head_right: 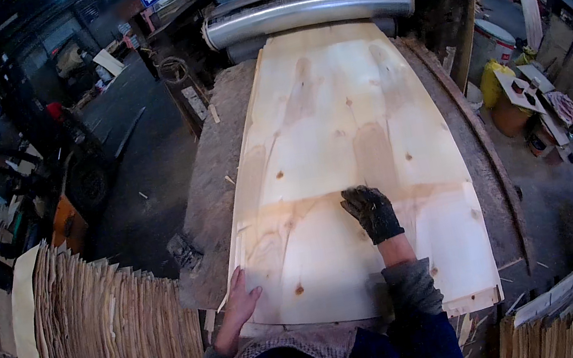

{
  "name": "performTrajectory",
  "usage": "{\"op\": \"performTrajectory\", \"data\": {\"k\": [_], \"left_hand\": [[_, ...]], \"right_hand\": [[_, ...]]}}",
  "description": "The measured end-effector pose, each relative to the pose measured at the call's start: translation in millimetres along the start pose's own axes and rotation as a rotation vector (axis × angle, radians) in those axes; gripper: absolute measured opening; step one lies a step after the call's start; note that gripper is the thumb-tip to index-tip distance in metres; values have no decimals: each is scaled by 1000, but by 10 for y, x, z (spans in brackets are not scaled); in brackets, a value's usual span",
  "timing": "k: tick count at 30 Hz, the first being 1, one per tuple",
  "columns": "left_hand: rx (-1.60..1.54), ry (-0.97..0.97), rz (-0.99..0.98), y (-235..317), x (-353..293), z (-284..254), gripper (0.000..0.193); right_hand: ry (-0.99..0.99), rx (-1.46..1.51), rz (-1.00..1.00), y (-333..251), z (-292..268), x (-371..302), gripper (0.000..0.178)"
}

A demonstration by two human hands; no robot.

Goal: The person feeds thin sheets of wood through a glue-roller machine, manually aligning and smoothing the top sheet, then retrieves a new sheet from a large stack to repeat the process.

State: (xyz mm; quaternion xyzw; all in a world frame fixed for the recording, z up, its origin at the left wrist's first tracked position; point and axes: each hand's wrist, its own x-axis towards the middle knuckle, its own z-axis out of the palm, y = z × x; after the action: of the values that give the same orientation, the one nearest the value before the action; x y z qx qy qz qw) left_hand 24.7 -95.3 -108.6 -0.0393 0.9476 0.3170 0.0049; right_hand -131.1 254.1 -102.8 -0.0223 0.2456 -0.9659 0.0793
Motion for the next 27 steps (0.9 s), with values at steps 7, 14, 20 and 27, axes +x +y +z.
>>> {"op": "performTrajectory", "data": {"k": [7, 14, 20, 27], "left_hand": [[-178, -58, -23, -52, -13, -112, 57], [-1094, -158, -50, 104, -70, -351, 57], [-1160, -177, -36, 644, -179, -803, 57], [-1278, -129, 22, 885, -167, -1085, 57]], "right_hand": [[-2, 9, 256, 452, 54, -499, 43], [22, -76, 588, 451, 552, -1687, 44], [140, -203, 568, 351, 587, -2261, 37], [508, -169, 427, 311, 83, -2596, 28]]}}
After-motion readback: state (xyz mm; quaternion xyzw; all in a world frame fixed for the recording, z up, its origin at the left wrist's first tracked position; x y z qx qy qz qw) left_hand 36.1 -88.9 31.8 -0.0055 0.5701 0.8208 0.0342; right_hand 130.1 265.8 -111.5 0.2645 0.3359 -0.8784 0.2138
